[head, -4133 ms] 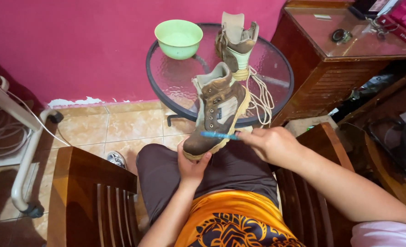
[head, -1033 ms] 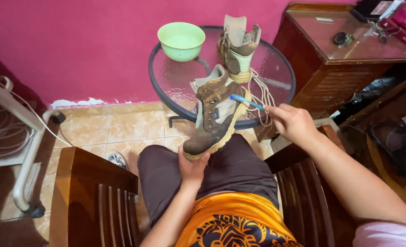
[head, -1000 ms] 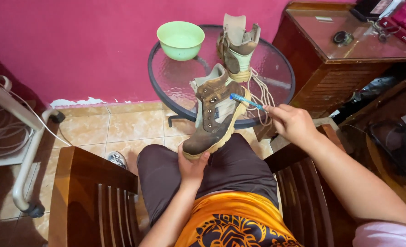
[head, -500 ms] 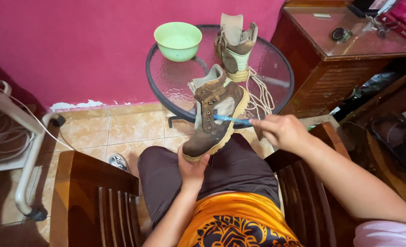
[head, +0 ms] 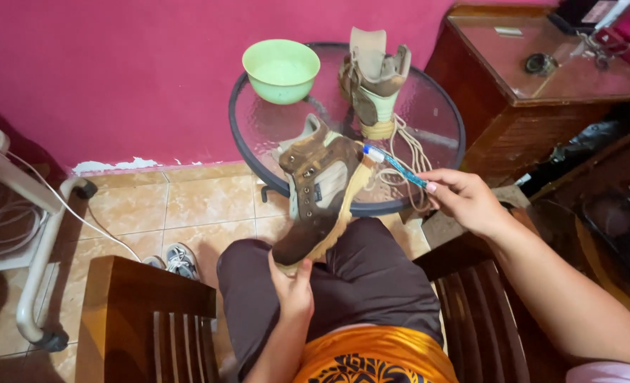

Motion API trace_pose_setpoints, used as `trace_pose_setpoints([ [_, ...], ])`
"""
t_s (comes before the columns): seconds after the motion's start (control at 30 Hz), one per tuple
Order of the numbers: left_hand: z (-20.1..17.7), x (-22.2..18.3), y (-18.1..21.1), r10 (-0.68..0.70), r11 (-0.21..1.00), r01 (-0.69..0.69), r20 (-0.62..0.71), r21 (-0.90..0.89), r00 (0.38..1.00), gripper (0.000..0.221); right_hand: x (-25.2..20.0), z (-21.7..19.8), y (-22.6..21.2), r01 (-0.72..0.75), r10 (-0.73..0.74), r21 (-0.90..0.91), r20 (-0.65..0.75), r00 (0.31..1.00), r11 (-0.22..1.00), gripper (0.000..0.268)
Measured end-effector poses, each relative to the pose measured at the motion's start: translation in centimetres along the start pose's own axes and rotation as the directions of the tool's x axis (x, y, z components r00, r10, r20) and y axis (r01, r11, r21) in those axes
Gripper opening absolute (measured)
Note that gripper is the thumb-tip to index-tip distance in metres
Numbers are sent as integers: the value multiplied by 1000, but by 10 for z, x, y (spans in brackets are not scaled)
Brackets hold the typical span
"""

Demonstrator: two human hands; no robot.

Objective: Cleaning a brown leather boot using a toothbrush and a bowl of liquid on a small table.

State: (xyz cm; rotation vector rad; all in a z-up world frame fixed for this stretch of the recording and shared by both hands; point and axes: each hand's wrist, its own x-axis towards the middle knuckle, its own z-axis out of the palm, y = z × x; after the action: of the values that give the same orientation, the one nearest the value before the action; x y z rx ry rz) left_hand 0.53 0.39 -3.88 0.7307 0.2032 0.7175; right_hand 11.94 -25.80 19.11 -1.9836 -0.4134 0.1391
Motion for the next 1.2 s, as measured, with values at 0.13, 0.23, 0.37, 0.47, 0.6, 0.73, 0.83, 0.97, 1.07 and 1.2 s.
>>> trace_pose_setpoints([
  [0.13, -6, 4, 10, -17, 990, 23, -44, 137, 999, 85, 31, -2, -7, 106, -106, -3, 34, 994, 994, 32],
  [0.23, -4, 8, 23, 40, 977, -48, 44, 206, 998, 81, 66, -1, -37, 132, -148, -405, -8, 989, 905, 29],
  [0.37, 2, 13, 42, 17, 963, -45, 104, 267, 994, 78, 129, 13, -78, 379, -418, -598, 81, 905, 706, 37],
  [0.47, 6, 19, 52, 8, 963, -45, 138, 265, 990, 85, 186, 32, -99, 410, -466, -775, 170, 868, 481, 39],
  [0.6, 3, 26, 58, 13, 963, -69, 210, 260, 978, 87, 267, 69, -107, 281, -296, -948, 228, 928, 152, 22],
  [0.73, 5, 32, 65, 4, 961, -67, 231, 267, 973, 93, 342, 100, -93, 208, -204, -978, 203, 958, 4, 20],
  [0.83, 8, 35, 71, 26, 959, -101, 273, 265, 962, 96, 370, 117, -89, 163, -86, -986, 159, 984, 38, 31],
  [0.97, 7, 39, 76, -10, 953, -81, 299, 291, 954, 95, 388, 131, -86, 154, -66, -988, 152, 986, 29, 33],
  [1.07, 12, 40, 81, -52, 957, -38, 299, 289, 953, 95, 390, 137, -88, 156, -20, -988, 156, 988, 16, 33],
  [1.2, 13, 40, 84, -31, 943, -72, 302, 324, 953, 93, 394, 142, -84, 181, 8, -983, 180, 984, -33, 33],
])
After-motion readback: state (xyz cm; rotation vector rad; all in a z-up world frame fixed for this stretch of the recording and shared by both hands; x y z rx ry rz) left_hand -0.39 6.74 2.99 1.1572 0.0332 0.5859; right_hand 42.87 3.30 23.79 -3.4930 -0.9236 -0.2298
